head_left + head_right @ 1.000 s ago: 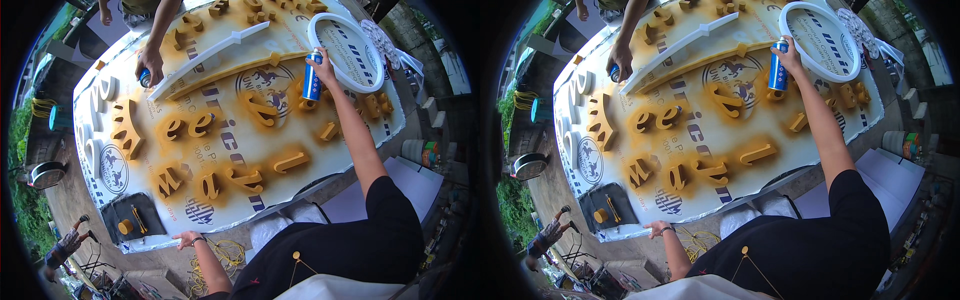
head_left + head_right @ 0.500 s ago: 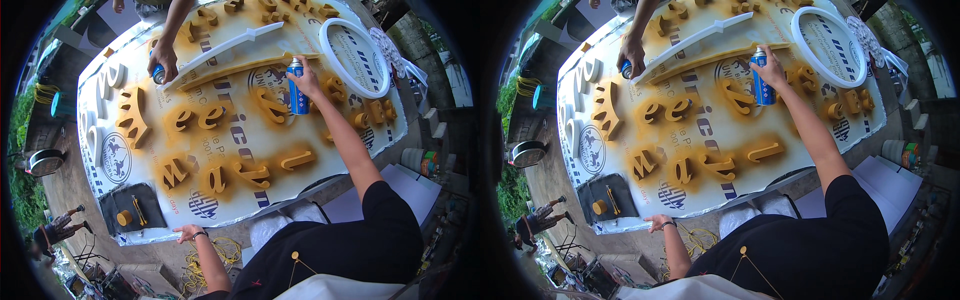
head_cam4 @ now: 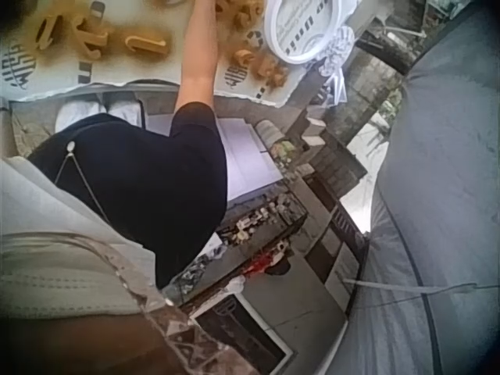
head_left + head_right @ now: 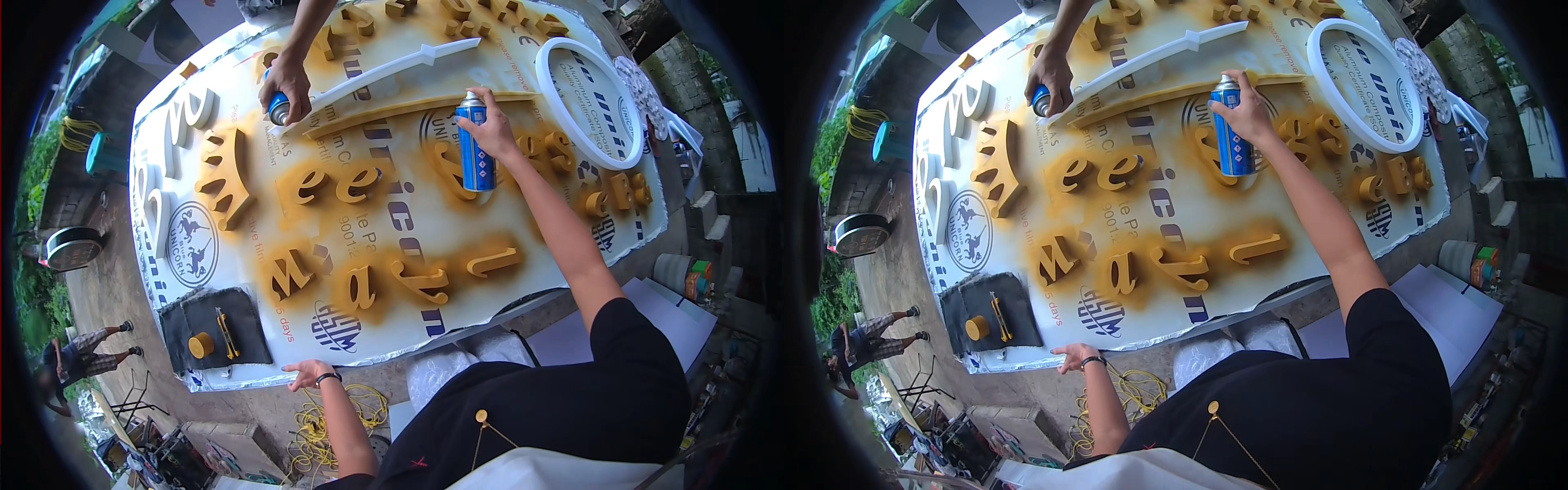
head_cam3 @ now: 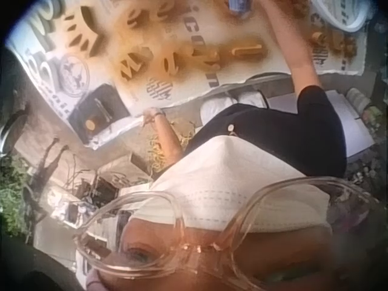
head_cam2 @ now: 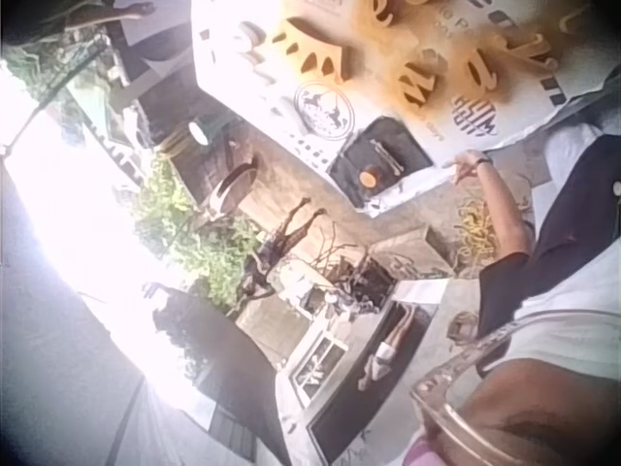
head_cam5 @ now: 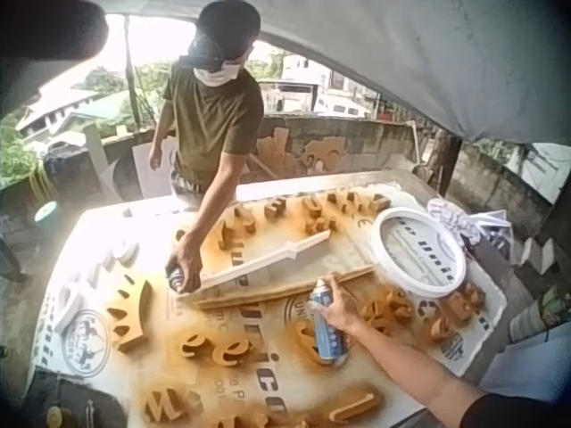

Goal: Applying gold spray paint to large 3D letters and sign components on a work table.

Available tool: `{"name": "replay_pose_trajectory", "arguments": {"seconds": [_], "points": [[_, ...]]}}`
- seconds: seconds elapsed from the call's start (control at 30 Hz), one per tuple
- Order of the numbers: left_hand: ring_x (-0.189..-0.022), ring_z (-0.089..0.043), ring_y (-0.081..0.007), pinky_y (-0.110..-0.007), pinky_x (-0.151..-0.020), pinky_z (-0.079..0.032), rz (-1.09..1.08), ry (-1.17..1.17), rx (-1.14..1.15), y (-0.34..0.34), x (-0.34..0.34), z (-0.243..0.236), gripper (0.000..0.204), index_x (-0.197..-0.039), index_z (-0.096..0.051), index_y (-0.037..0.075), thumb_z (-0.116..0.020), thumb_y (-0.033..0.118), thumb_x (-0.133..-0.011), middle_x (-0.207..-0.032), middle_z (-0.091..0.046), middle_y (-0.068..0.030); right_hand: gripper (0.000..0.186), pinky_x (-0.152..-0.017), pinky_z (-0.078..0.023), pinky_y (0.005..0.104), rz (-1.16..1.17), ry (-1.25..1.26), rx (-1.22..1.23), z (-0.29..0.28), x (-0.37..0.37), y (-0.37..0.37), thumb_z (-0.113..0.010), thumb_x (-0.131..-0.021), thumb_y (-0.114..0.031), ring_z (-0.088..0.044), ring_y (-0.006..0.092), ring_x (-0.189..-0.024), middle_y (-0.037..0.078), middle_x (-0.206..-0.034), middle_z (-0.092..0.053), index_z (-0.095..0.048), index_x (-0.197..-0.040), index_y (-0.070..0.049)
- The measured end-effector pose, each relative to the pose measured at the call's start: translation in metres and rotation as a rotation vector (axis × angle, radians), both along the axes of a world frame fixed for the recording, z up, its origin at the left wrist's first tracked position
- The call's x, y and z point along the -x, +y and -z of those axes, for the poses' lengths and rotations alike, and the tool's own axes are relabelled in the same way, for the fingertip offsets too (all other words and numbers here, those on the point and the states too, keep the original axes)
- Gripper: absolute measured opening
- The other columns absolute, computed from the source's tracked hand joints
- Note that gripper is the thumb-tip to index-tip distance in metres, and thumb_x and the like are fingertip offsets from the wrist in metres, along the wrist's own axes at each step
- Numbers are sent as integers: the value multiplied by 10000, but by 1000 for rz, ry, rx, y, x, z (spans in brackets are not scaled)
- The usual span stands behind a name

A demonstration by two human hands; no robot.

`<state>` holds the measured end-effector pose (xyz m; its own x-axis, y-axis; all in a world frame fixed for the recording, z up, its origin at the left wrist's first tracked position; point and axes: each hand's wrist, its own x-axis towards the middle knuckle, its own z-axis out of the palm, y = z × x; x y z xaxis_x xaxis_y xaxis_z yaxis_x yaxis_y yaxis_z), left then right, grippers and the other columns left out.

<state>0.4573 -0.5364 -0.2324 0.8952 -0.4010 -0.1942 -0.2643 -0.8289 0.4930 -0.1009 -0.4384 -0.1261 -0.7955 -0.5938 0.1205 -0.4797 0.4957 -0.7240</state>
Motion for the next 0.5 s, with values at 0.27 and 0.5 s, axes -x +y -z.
{"name": "replay_pose_trajectory", "arguments": {"seconds": [0.27,0.5], "points": [[-1124,-541,-454,-531,-975,-415,6,-56,1,-2,-12,12,684,-1381,-196,77,-321,580,-934,-1334,-445,-285,577,-821,-497,383,-35,-59,48,9,-30,-35,-701,-782,-303,-632,296,-911,155,-1048,-615,-417,-1267,-173],[-1055,-578,-461,-574,-904,-448,8,-97,-56,-4,-10,9,658,-1384,-193,106,-318,569,-935,-1358,-450,-232,607,-842,-490,399,-36,-79,88,13,-70,-69,-709,-763,-329,-631,312,-926,158,-1044,-617,-415,-1266,-160]]}}
